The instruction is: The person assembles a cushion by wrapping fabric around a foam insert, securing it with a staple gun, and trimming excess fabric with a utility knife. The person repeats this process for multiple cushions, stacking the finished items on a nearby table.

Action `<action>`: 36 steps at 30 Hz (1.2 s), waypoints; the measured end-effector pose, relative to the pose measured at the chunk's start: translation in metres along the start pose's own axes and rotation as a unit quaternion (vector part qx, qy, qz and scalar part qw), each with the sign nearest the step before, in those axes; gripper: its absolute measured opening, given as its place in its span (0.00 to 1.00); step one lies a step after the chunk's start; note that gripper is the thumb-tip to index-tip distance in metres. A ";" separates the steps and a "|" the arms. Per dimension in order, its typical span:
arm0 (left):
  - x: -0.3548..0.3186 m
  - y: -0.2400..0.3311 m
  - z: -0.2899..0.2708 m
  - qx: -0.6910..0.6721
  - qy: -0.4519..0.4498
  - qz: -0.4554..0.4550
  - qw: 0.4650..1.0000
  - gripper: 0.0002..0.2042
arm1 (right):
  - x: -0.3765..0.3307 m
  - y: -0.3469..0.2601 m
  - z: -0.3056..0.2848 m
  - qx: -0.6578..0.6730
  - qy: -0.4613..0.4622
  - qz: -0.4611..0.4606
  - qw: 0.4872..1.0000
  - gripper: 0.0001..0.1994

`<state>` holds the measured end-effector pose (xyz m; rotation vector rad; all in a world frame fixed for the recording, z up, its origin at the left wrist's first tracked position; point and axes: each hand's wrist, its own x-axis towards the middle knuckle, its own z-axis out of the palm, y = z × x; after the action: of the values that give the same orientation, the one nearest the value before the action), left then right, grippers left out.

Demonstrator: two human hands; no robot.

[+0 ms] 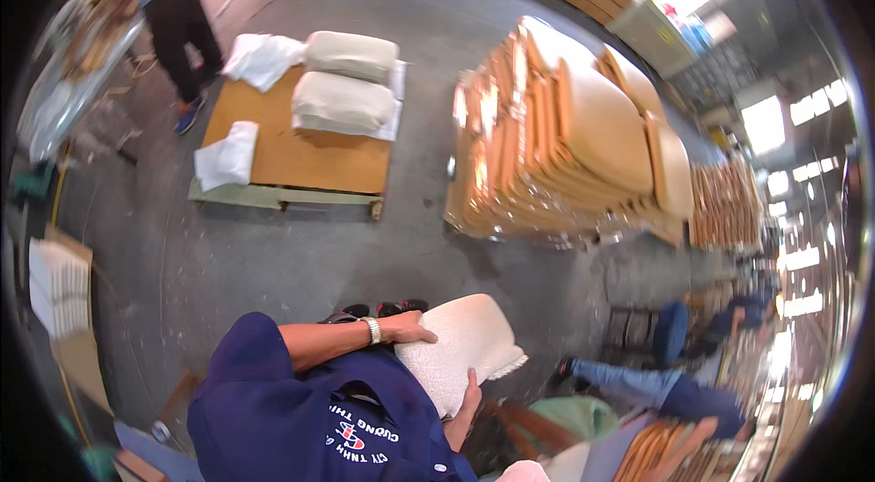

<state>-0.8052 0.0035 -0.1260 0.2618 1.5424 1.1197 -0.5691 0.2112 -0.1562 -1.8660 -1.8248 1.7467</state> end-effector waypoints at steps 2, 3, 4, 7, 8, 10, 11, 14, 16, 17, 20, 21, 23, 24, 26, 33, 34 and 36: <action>-0.020 0.014 -0.020 -0.072 0.048 -0.020 0.996 0.43 | 0.028 -0.023 0.009 0.052 -0.115 0.079 0.989 0.33; -0.024 0.013 -0.031 -0.095 0.083 -0.032 0.991 0.43 | 0.023 -0.055 0.028 0.069 -0.167 0.099 0.979 0.32; -0.007 0.009 -0.051 -0.110 0.103 -0.026 0.988 0.43 | 0.031 -0.084 0.056 0.096 -0.202 0.107 0.969 0.32; 0.024 0.030 -0.102 -0.169 0.155 -0.020 0.973 0.42 | 0.072 -0.164 0.109 0.013 -0.227 0.038 0.973 0.28; 0.044 0.015 -0.117 -0.213 0.169 0.007 0.962 0.42 | 0.081 -0.188 0.134 -0.009 -0.243 0.014 0.970 0.27; -0.006 0.081 -0.137 -0.325 0.140 0.058 0.934 0.37 | 0.089 -0.242 0.155 -0.036 -0.289 -0.048 0.956 0.24; -0.022 0.108 -0.143 -0.367 0.116 0.098 0.918 0.35 | 0.133 -0.257 0.160 -0.067 -0.301 -0.102 0.946 0.24; 0.007 0.067 -0.203 -0.483 0.103 0.110 0.863 0.33 | 0.134 -0.330 0.221 -0.074 -0.413 -0.154 0.894 0.25; 0.023 0.065 -0.243 -0.600 0.080 0.189 0.774 0.34 | 0.107 -0.385 0.260 -0.095 -0.508 -0.136 0.845 0.26; 0.026 0.066 -0.262 -0.605 0.121 0.197 0.762 0.35 | 0.085 -0.410 0.282 -0.139 -0.520 -0.166 0.826 0.25; 0.040 0.083 -0.301 -0.602 0.160 0.297 0.724 0.36 | 0.115 -0.464 0.337 -0.242 -0.472 -0.233 0.815 0.24; 0.034 0.081 -0.314 -0.599 0.174 0.333 0.707 0.36 | 0.104 -0.479 0.351 -0.197 -0.502 -0.209 0.815 0.23; 0.032 0.090 -0.344 -0.604 0.239 0.346 0.677 0.35 | 0.104 -0.499 0.380 -0.123 -0.481 -0.310 0.811 0.23; 0.033 0.099 -0.362 -0.606 0.266 0.352 0.662 0.34 | 0.115 -0.502 0.393 -0.067 -0.441 -0.357 0.821 0.23; 0.029 0.106 -0.404 -0.623 0.295 0.391 0.610 0.35 | 0.121 -0.505 0.407 -0.033 -0.423 -0.290 0.858 0.22; 0.040 0.146 -0.551 -0.655 0.357 0.411 0.525 0.40 | 0.150 -0.443 0.379 -0.111 -0.327 -0.132 0.929 0.24; 0.052 0.137 -0.579 -0.674 0.342 0.411 0.509 0.40 | 0.148 -0.430 0.379 -0.125 -0.303 -0.121 0.937 0.24; 0.087 0.092 -0.623 -0.710 0.325 0.409 0.472 0.39 | 0.140 -0.405 0.382 -0.155 -0.266 -0.095 0.947 0.24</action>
<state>-1.4049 -0.2002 -0.1809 -0.7825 0.3639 3.1462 -1.1422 0.1924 -0.1323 -1.2944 -2.4938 2.1375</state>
